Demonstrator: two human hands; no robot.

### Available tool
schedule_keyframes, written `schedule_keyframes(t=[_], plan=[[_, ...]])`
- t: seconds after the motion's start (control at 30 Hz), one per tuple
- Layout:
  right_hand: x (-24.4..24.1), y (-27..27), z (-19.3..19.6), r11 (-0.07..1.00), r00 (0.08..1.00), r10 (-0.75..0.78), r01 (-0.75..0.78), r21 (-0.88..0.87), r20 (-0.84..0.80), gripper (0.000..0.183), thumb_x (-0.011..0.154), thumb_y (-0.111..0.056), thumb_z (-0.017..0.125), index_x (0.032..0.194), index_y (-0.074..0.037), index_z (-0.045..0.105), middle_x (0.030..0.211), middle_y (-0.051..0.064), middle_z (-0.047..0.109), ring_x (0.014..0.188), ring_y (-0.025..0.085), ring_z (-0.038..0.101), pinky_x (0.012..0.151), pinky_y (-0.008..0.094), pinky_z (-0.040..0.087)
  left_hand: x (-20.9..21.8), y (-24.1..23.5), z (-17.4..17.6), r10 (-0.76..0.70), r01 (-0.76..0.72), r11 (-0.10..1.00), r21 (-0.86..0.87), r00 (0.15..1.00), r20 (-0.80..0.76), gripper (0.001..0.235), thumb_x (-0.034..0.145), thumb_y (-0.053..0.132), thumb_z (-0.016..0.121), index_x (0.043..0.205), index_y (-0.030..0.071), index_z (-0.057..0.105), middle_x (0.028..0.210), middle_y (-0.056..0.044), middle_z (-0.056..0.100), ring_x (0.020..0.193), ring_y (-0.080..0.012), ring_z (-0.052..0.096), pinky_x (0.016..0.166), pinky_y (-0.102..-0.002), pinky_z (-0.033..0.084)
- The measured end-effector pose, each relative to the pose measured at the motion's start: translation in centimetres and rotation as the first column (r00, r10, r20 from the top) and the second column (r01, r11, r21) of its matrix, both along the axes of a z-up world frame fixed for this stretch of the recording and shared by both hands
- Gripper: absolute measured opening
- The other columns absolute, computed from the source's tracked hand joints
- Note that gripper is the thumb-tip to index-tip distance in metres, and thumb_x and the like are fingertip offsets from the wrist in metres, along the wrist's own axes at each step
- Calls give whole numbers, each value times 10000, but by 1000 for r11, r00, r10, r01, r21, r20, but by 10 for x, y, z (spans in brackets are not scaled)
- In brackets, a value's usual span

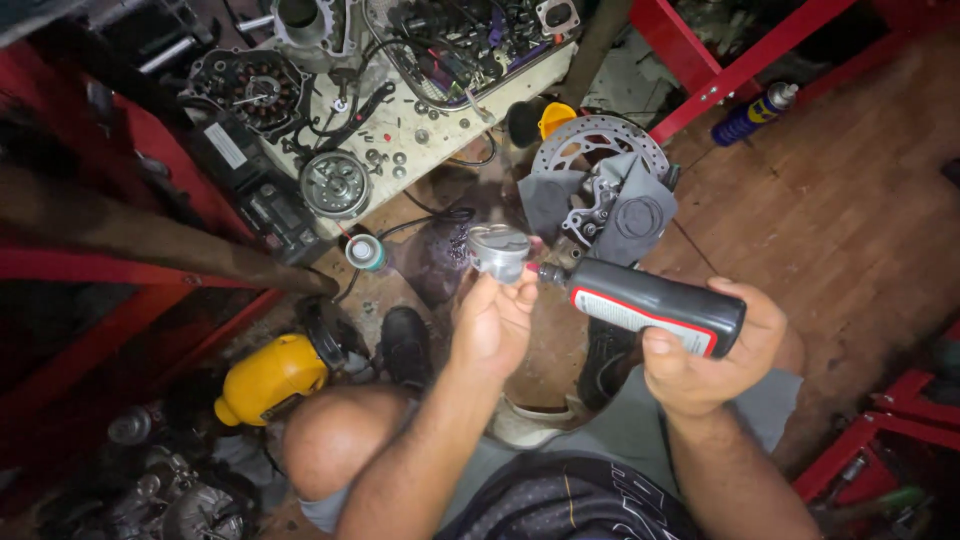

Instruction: Lubricating and inspecting a motorcycle piston during engine repair

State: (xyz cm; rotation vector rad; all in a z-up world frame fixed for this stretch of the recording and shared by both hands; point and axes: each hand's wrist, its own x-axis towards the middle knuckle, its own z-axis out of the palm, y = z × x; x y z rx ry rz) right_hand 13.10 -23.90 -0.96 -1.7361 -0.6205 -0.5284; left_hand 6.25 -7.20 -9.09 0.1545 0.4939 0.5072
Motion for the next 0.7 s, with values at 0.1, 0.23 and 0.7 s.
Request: schedule_keyframes(t=[0.1,0.23,0.7], plan=[[0,5,1,996,998,62,-62,66,-9,701,767,-380,813,1238,14,476,1089,170,610,871,311,739,777,333,581,1,-1,6,-33,35,998,44,998,-46,331,947,189,624,1244,46,655,1233,-205,727,750,-118,714,626,-190,529],[1,13,10,992,995,104,-104,67,2,685,797,-377,789,1236,-2,421,1012,207,595,837,385,744,741,401,605,4,-4,12,8,-6,999,34,998,-69,294,921,149,652,1183,21,694,1157,-242,748,752,-174,751,602,-197,536],[-2,26,22,970,972,232,-234,72,36,638,797,-256,799,1248,-20,415,928,302,641,840,393,732,759,424,622,2,-7,24,-4,8,999,49,997,-76,250,981,199,618,1207,99,657,1161,-229,750,743,-219,711,597,-250,466]])
